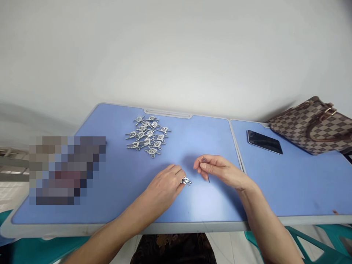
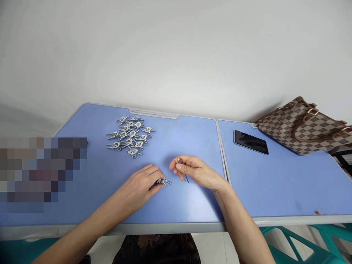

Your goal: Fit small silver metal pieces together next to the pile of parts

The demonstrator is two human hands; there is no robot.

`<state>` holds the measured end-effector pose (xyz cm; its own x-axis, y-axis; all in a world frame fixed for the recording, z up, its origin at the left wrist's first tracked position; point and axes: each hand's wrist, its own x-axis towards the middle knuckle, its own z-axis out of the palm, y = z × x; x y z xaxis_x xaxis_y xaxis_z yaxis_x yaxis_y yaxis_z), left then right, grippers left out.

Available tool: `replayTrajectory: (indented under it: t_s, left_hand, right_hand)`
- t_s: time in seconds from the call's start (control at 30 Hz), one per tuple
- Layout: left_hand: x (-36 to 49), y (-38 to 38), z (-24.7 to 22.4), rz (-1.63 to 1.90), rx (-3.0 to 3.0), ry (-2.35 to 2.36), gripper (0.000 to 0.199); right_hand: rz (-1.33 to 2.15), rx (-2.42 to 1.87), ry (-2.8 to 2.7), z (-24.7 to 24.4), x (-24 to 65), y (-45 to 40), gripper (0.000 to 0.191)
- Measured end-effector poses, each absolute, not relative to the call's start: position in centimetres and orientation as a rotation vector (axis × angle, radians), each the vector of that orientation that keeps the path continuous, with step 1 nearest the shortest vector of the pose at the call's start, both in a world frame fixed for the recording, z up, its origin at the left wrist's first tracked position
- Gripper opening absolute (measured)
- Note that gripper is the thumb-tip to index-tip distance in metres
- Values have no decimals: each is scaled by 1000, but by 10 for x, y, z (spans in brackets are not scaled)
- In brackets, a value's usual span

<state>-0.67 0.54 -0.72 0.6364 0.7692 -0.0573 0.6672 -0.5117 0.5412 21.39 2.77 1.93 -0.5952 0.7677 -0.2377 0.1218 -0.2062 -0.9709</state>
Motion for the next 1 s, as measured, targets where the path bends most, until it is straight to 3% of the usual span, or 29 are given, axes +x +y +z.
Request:
replayTrajectory:
  t_s: [0.2,1.0]
  left_hand:
    - [-8,7,-7,252,2334,1107,10]
    - [-8,5,-6,269,2389,1110,10]
  right_hand:
    - [1629,-986,-1695,22,207,23,22]
    - [1374,-1113,-1993,26,197,11,18]
